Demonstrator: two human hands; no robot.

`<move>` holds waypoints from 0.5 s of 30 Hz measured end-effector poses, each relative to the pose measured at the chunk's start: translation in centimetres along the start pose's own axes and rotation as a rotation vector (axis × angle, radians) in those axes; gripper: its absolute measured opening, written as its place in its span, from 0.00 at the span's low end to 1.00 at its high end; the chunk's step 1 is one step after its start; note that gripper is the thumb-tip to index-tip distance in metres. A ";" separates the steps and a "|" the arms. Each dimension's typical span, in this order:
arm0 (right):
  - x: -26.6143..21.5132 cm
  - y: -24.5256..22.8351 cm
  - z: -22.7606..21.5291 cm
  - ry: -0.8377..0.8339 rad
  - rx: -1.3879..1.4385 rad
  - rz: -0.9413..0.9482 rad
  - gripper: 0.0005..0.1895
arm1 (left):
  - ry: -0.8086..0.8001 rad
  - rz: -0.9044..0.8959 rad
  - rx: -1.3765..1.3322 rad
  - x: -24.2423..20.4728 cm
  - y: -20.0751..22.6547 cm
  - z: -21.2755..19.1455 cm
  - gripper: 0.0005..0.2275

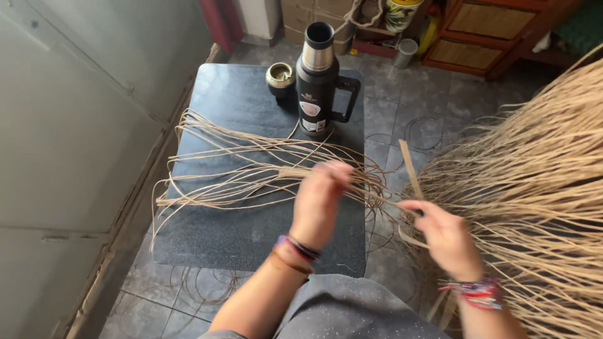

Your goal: Weaving and knotting natural fiber strands onto a large circular frame to construct a lampshade.

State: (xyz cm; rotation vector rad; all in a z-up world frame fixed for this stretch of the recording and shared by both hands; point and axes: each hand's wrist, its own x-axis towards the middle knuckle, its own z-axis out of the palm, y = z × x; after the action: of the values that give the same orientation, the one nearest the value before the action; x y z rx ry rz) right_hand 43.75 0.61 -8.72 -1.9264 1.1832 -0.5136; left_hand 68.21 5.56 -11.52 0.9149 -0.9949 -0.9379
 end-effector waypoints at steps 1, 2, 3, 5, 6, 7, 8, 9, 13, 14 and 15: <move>-0.6 2.1 -1.2 -0.010 -0.048 0.026 0.22 | 0.172 -0.059 -0.212 0.5 -0.6 -1.1 0.15; -1.2 4.1 -2.5 -0.021 -0.097 0.053 0.22 | 0.346 -0.118 -0.421 1.0 -1.3 -2.2 0.13; -1.5 4.2 -2.3 -0.012 -0.096 0.058 0.22 | 0.336 -0.122 -0.423 0.8 -0.6 -1.3 0.13; -2.6 4.3 -2.1 -0.034 0.138 0.164 0.22 | 0.021 0.149 0.207 0.1 0.7 0.8 0.21; -2.9 3.5 -1.3 -0.020 0.141 0.178 0.22 | 0.004 0.141 0.200 -0.8 -1.2 3.0 0.21; -3.1 2.7 -0.4 -0.011 0.127 0.101 0.19 | -0.155 -0.043 -0.004 -1.7 -3.3 5.2 0.13; -3.3 2.0 0.3 -0.002 0.111 0.023 0.17 | -0.312 -0.230 -0.206 -2.6 -5.2 7.4 0.06; -4.2 2.3 -0.6 0.020 0.114 0.037 0.17 | -0.335 -0.238 -0.210 -2.0 -4.0 7.1 0.06; -9.2 7.0 -4.3 0.115 0.037 0.203 0.20 | -0.141 -0.228 -0.135 0.2 -1.2 5.9 0.09; -10.9 9.0 -5.2 0.134 0.037 0.226 0.20 | 0.006 -0.262 -0.443 0.8 -1.0 5.7 0.11; -11.4 8.5 -4.9 0.155 0.040 0.242 0.20 | -0.017 -0.276 -0.447 0.4 -1.6 6.6 0.11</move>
State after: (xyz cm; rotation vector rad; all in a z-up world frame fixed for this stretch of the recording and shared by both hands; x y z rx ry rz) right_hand 30.22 6.51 -11.87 -1.7040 1.4715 -0.5581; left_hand 61.70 3.48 -11.08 0.6721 -0.6405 -1.3384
